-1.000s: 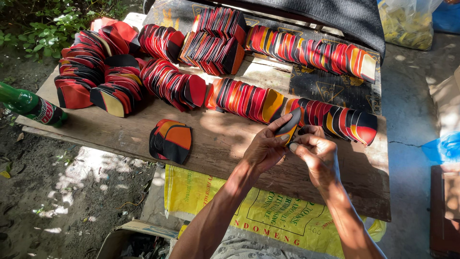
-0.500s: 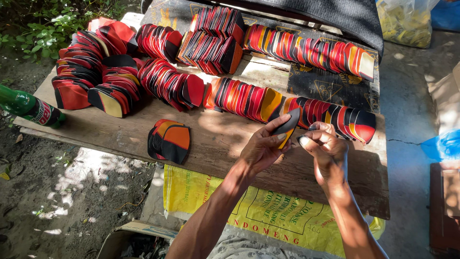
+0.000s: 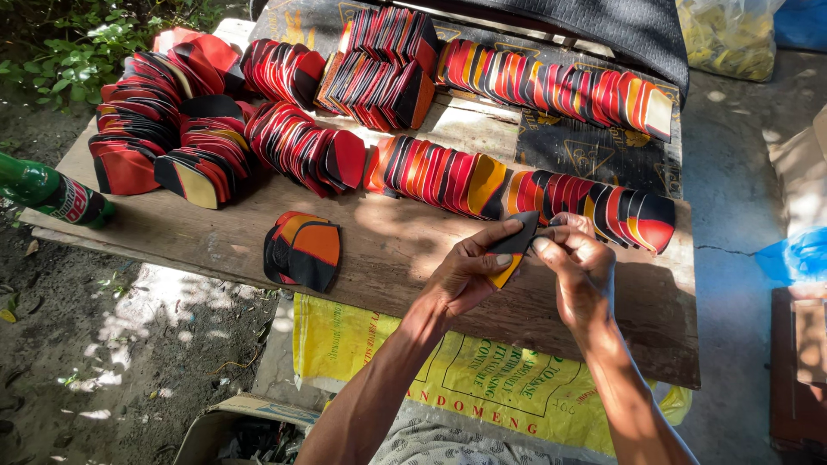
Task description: The person applies glue to the edges of small, colorful shoe parts using a small brush. They pick up each part from a stack, apply the adhesive to the perimeter, and place the treated part onto a separate pile on the wooden table.
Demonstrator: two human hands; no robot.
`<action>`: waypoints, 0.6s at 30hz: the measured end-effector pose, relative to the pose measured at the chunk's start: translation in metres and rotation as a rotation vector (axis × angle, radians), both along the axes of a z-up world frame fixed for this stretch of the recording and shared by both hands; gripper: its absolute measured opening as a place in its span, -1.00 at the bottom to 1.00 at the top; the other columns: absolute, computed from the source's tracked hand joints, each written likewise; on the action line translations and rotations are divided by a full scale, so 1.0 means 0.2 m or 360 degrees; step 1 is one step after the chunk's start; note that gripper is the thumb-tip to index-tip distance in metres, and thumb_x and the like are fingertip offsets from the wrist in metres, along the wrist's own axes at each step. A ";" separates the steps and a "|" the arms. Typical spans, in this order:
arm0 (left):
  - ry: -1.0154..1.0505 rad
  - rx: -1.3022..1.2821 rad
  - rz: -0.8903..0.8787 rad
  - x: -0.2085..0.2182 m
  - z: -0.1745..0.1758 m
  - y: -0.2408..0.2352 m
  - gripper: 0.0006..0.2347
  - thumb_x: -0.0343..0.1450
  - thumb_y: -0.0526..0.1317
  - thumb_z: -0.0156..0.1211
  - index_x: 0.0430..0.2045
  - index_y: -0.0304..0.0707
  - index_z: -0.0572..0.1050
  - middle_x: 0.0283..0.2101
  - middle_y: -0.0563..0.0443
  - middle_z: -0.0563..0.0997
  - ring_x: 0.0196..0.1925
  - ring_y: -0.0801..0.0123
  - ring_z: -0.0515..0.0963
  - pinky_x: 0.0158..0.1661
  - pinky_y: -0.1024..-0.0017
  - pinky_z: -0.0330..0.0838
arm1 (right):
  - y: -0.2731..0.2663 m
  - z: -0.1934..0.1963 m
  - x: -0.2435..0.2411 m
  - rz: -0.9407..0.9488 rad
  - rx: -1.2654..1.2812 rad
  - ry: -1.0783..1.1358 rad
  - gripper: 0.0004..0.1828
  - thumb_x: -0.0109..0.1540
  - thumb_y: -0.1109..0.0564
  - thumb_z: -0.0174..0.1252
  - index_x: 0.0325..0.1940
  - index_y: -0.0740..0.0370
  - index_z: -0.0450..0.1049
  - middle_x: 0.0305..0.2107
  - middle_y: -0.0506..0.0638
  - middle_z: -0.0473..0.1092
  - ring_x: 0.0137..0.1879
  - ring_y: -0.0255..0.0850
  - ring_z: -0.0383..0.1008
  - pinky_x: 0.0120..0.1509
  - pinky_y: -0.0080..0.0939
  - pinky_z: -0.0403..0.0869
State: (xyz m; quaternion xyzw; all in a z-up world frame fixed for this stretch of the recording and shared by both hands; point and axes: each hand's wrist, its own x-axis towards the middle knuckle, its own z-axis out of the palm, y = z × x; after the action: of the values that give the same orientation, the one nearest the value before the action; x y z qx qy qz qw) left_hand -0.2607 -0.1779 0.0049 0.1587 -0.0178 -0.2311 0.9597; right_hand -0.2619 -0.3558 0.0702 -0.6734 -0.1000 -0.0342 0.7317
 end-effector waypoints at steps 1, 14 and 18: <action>-0.0012 0.0003 -0.0001 0.00 0.00 0.00 -0.52 0.35 -0.55 0.27 0.22 -0.43 0.41 0.19 -0.24 0.52 0.14 0.24 0.58 0.22 0.40 0.50 | 0.00 0.00 0.01 -0.0006 0.0022 0.0021 -0.81 0.19 0.23 0.22 -0.21 0.47 0.55 0.00 0.08 0.28 0.23 -0.23 0.25 0.29 -0.28 0.35; 0.0087 0.0340 0.0228 -0.01 0.01 0.27 -0.55 0.19 -0.48 0.37 0.00 -0.24 0.58 0.02 -0.03 0.63 -0.10 0.37 0.61 -0.08 0.48 0.59 | -0.03 -0.05 0.20 -0.0232 -0.1304 -0.0722 -0.84 0.08 0.13 0.41 -0.30 0.20 0.63 -0.07 0.06 0.30 0.15 -0.02 0.26 0.29 -0.04 0.22; 0.0068 0.0350 0.0354 -0.05 0.02 0.40 -0.55 0.27 -0.48 0.36 0.09 -0.33 0.54 -0.11 -0.09 0.59 -0.21 0.34 0.60 -0.24 0.42 0.57 | 0.02 -0.07 0.19 0.0082 -0.1782 -0.0868 -0.91 -0.02 0.19 0.39 -0.43 0.12 0.67 0.08 0.09 0.34 0.28 0.13 0.18 0.30 0.11 0.07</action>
State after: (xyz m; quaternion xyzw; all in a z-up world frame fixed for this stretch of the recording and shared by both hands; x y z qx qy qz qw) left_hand -0.2704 -0.0972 0.0089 0.2587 0.0458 -0.1274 0.9564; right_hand -0.2232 -0.3515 0.0570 -0.9193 -0.3021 -0.1295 0.2163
